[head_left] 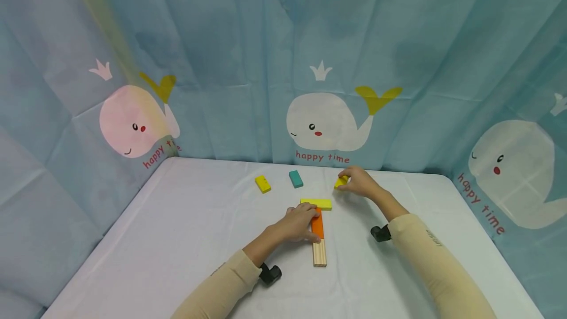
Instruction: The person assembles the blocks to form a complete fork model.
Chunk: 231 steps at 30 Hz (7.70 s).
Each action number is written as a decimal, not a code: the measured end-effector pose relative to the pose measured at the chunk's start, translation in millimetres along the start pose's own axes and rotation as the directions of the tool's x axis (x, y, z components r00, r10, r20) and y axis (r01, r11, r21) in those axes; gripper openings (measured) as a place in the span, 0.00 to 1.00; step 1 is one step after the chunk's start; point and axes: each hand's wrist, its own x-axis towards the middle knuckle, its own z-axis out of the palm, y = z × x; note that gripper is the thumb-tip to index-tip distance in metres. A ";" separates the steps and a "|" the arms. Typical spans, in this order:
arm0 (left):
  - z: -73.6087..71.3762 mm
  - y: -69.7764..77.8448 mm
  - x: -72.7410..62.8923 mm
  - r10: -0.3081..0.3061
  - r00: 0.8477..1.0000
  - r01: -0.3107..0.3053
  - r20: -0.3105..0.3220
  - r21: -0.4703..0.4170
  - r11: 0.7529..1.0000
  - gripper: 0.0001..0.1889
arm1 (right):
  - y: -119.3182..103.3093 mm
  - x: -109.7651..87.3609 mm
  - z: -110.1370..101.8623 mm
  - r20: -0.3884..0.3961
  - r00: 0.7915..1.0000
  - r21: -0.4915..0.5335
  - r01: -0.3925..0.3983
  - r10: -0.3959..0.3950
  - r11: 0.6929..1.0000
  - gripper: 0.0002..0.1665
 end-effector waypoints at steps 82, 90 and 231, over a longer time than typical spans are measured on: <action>-1.5 0.7 -1.4 0.013 1.000 -0.013 -0.007 -0.002 1.000 0.37 | -20.7 16.3 41.1 0.091 0.993 0.025 -0.082 0.079 0.996 0.17; 1.6 0.7 0.0 0.009 1.000 -0.009 0.002 -0.001 1.000 0.38 | -22.0 14.3 41.4 0.092 0.993 0.022 -0.078 0.076 0.997 0.17; -3.7 -2.7 0.3 0.052 0.999 -0.052 -0.016 0.014 0.999 0.36 | -76.2 71.1 47.9 0.115 0.987 0.004 0.113 -0.113 0.994 0.28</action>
